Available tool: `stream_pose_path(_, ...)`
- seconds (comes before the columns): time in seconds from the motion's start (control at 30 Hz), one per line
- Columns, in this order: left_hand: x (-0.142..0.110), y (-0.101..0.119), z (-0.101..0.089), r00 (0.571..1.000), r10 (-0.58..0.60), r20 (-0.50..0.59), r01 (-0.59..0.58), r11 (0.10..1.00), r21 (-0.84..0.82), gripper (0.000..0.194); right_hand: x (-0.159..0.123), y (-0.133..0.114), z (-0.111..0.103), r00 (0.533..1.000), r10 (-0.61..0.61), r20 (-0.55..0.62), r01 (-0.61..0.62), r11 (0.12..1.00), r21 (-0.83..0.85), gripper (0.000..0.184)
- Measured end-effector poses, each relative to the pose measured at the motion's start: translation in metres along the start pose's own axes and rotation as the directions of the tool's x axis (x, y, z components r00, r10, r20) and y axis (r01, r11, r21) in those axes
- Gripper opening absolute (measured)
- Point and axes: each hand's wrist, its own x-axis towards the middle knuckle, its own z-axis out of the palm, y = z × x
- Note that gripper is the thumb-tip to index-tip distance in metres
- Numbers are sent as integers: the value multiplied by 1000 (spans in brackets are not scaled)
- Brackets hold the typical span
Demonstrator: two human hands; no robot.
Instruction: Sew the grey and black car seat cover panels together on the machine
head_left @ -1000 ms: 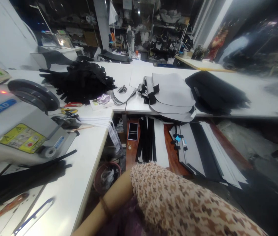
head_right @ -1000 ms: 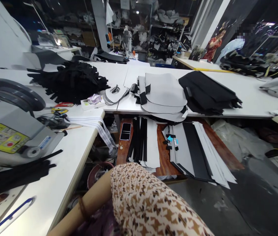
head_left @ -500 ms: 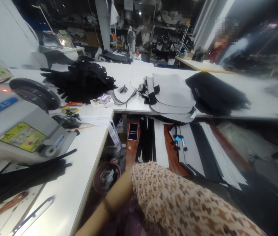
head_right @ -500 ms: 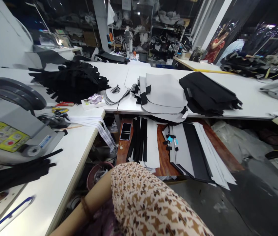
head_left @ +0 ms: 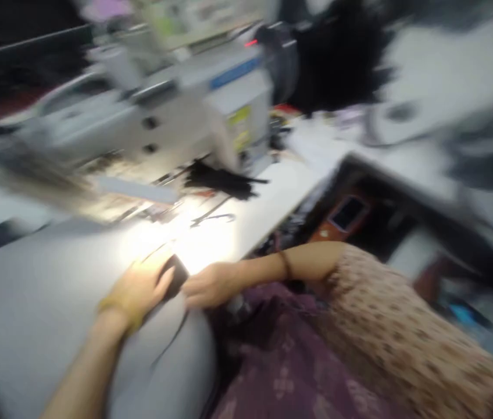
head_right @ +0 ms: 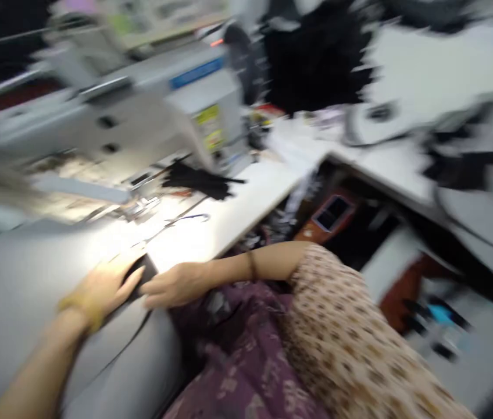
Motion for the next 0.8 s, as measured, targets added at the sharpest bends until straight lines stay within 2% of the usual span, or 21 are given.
stream_pose_path(0.03, -22, -4, -2, 991, -130, 29, 128, 989, 67, 30, 7, 2, 10, 995, 9, -96, -3, 998, 67, 30)
stream_pose_path(0.07, -35, -8, -3, 967, -225, 118, 207, 968, 144, 33, 10, 6, 20, 981, 27, -192, -6, 994, 109, 26)
stream_pose_path(0.13, -44, -16, 0, 923, -324, 209, 280, 935, 216, 38, 14, 18, 37, 914, 95, -394, -35, 987, 155, 19)
stream_pose_path(0.17, -43, -21, 1, 915, -344, 214, 295, 928, 228, 40, 14, 23, 42, 896, 93, -434, -21, 985, 169, 17)
stream_pose_path(0.23, -38, -26, 4, 909, -365, 203, 319, 920, 228, 41, 16, 29, 46, 885, 83, -458, -6, 986, 168, 18)
stream_pose_path(0.37, -35, -24, 2, 906, -382, 182, 349, 918, 186, 45, 26, 35, 39, 907, -40, -419, 63, 997, 43, 23)
stream_pose_path(0.47, -38, -23, 1, 895, -407, 183, 379, 910, 170, 46, 35, 42, 38, 881, -128, -456, 122, 992, -44, 26)
stream_pose_path(0.63, -32, -16, 5, 871, -458, 178, 429, 885, 183, 48, 31, 48, 42, 844, -144, -516, 143, 989, -42, 27)
stream_pose_path(0.8, -27, -11, 4, 869, -462, 176, 435, 884, 173, 48, 22, 45, 44, 850, -108, -515, 134, 991, 13, 28)
